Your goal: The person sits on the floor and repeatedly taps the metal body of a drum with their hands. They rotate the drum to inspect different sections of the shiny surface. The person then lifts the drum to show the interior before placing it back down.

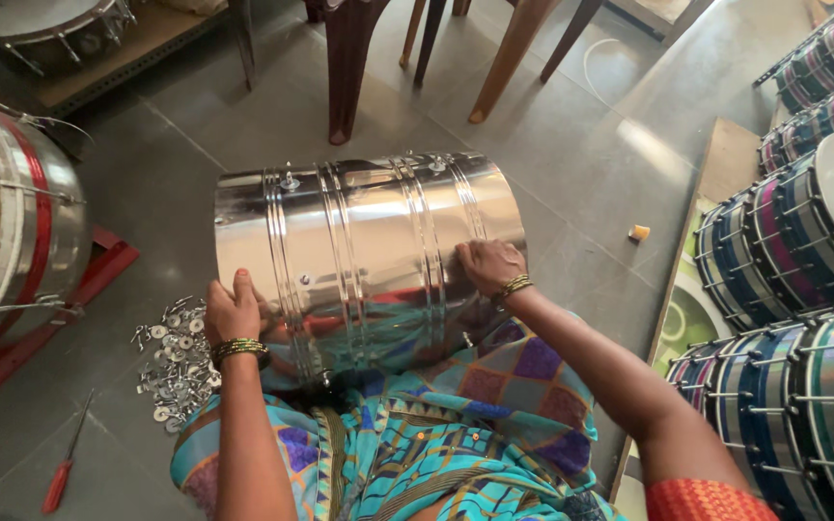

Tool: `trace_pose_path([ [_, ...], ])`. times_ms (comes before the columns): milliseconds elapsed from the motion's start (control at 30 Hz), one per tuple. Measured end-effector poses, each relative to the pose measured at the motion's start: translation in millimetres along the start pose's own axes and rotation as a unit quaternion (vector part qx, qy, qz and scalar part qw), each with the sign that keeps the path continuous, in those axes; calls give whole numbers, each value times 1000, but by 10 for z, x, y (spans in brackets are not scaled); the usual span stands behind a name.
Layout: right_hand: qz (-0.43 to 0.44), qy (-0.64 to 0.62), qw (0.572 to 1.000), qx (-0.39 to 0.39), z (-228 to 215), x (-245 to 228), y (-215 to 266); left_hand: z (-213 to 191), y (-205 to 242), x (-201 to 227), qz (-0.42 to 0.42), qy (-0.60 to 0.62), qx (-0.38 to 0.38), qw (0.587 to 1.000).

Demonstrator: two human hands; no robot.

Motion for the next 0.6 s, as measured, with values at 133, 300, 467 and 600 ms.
trace_pose_path([
  [133, 73, -33, 997, 18, -24, 50, 36, 91, -17, -104, -19, 2, -9, 1000],
  [300, 75, -92, 993, -7, -17, 120, 112, 212, -40, -205, -2, 8, -10, 1000],
  [467, 47, -79, 996, 18, 20, 121, 173, 144, -33, -139, 7, 27, 4, 1000],
  [600, 4, -70, 997, -27, -30, 89, 73, 20, -216, 152, 42, 77, 28, 996],
])
Point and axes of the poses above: each hand's wrist, its own y-axis away from the middle knuckle, its own z-axis out of the palm, x = y × z, the point moved 9 cm from there along -y, towards the middle knuckle, and after that the axes turned 10 degrees about x, right-handed, at the moved point
